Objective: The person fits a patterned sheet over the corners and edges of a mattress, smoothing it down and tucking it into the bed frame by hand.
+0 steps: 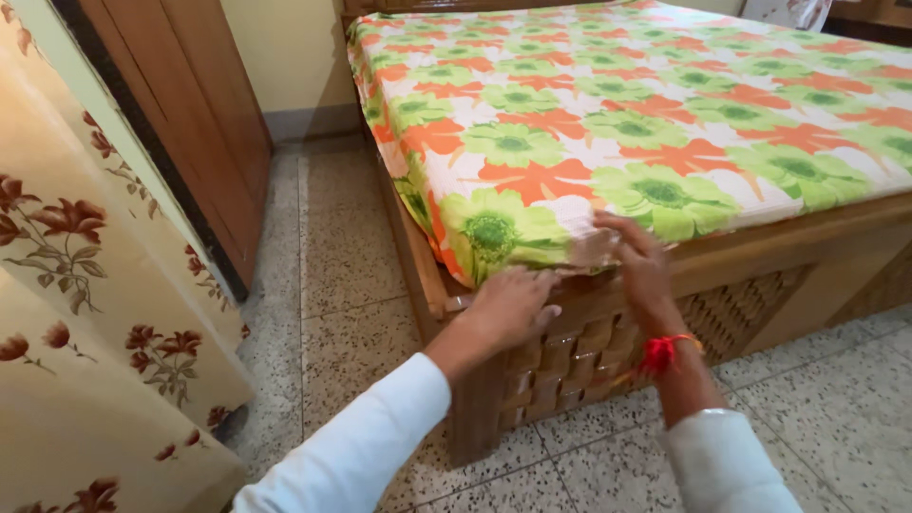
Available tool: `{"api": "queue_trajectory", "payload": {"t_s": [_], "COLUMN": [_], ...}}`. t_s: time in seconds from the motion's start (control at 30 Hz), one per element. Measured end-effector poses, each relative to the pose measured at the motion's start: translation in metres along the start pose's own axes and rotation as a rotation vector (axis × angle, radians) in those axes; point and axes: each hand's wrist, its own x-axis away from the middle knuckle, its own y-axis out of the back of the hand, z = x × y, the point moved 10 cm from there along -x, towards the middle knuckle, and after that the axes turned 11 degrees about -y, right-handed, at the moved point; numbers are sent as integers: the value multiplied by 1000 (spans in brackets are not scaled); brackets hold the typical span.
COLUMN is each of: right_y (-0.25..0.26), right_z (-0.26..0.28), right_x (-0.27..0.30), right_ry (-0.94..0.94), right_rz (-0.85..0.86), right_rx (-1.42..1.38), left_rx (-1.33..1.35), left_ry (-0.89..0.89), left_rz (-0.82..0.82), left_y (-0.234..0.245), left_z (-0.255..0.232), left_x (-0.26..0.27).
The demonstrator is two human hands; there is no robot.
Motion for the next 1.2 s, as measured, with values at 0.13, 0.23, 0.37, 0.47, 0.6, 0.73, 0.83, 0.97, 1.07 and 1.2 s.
{"api": "queue_trajectory", "payload": {"t_s": [0.13,0.23,0.37,0.47,0.6,0.73,0.83,0.97,1.07,1.2], "right_y": [29,1,-21,-27,-32,-38,-41,-40,10,84], "right_z": [0,12,23,26,29,33,30,9,-14,-28], "right_x": [36,50,56,50,50,44,32,12,11,24], "right_ry": [114,281,327,312,296,284,306,235,-45,-288], "right_rz": [-221,-145,-107,-110,-118,-125,-151,-65,-19,-274], "right_rx": [611,798,866,931,1079,1165,1310,1248,664,581], "left_rx": [-196,-289,-365,-374,-313,-402,-390,-458,-419,-326], "left_ry": [-38,27,78,115,162,108,112,88,107,179], "left_rz": [-100,-30,-80,3,24,8,-33,-40,-101,52], "left_y": [-3,-11,-8,-10,-18,-21,-27,-38,-42,-32], "left_z": [-19,-22,-30,-32,-35,-44,-44,-36,-33,-27], "left_x": [-12,-22,-37,-42,-42,-40,-40,-49,-65,-84]}}
